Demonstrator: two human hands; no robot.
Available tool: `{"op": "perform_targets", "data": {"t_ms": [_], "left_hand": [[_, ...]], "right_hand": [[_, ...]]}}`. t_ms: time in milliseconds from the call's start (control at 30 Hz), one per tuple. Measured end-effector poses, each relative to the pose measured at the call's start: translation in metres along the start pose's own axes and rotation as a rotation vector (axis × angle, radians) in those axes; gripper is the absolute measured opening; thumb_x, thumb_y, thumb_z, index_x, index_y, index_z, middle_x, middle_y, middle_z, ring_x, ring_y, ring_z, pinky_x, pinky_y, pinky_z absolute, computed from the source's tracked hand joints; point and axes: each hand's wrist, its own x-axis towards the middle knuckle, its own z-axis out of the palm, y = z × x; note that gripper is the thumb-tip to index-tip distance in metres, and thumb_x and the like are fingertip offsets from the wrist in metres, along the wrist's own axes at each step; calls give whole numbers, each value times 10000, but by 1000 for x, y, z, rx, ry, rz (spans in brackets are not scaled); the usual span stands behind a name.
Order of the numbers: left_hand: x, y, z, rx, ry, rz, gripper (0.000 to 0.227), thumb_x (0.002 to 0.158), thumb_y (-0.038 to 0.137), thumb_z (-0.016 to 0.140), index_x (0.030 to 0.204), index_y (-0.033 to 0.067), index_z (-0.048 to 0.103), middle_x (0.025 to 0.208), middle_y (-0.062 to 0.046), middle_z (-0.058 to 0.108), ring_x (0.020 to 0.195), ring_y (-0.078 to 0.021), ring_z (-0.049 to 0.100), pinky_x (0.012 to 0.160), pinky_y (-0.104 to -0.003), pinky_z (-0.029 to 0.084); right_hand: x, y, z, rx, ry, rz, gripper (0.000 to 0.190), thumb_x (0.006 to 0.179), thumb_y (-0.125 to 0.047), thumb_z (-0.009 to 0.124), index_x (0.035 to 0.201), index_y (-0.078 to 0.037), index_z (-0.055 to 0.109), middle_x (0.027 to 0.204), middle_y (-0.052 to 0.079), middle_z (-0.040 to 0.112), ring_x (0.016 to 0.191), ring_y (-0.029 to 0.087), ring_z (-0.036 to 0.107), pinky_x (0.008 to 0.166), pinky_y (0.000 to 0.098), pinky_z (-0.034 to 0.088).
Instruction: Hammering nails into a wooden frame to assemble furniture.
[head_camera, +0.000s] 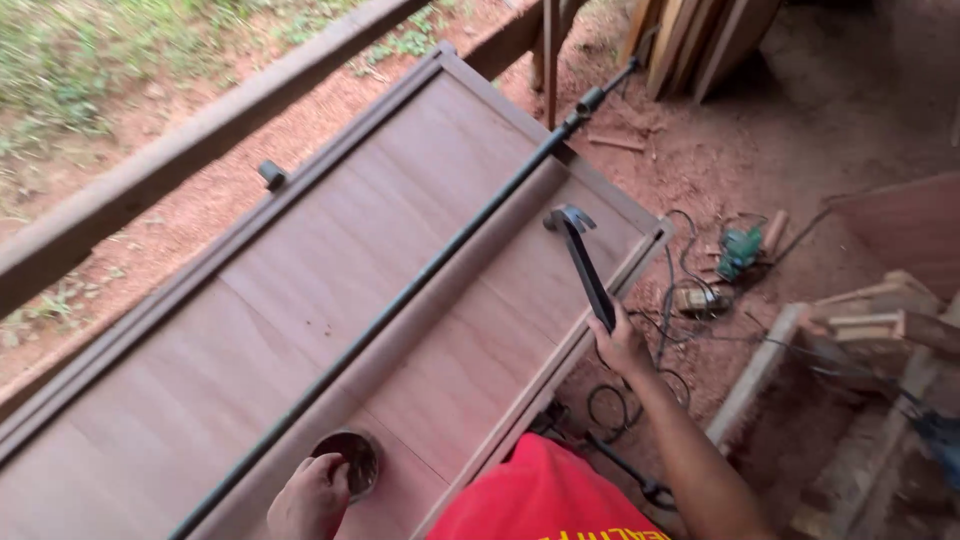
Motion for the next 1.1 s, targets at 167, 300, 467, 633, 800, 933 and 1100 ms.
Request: {"op": "perform_targets", "data": {"t_ms": [167,300,467,633,800,933,1100], "left_hand": [[-21,7,3,461,-201,90,368,917,549,642,1108,247,731,1128,0,738,985,-250,740,835,-428,592],[-13,1,7,386,-103,75,336,913,485,630,1197,344,742,1177,42,740,1026,-223,733,867,-441,553],[-1,-32,18,417,-165,38,378,886,495,630,1233,393,740,1278,80,719,1138,-165,692,995,-467,469],[9,-45,15,361,-291,-32,428,866,533,637,1261,398,733,1340,77,680,1257,-140,617,1085,-438,404],[-15,-33,4,203,-139,-234,335,894,449,715,1179,291,794,959,-71,838,1173,-309,610,1067,-409,472],[-36,-31,13,148,121,-245,270,902,390,720,1097,217,789,868,-116,798,1119,-341,627,976,-424,515],[-37,-1,7,100,322,90,398,974,384,672,1318,186,703,1089,-100,770,957,-356,698,931,-481,517]], "right_hand": [[-2,2,-2,-31,-35,23,597,965,-414,658,1453,-103,514,1120,270,710,1045,459,688,846,518,557],[1,-28,-18,0,-97,139,608,965,-432,629,1479,-145,481,1093,223,736,1011,407,729,817,499,578],[1,-39,-21,-43,-238,322,626,985,-472,537,1535,-210,392,998,193,756,913,378,777,796,480,625],[-2,-24,-13,-23,-109,145,604,975,-445,638,1488,-186,452,1078,207,736,1009,422,719,863,504,574],[-1,-16,-9,65,-96,67,608,973,-432,664,1473,-153,459,1099,205,747,1026,393,748,867,483,593],[1,-10,-10,65,-146,33,600,990,-427,641,1494,-159,454,1107,220,741,1051,400,738,878,478,594],[15,32,14,202,-166,112,351,1010,-296,639,1229,-38,543,760,37,614,611,174,606,534,379,512]]}}
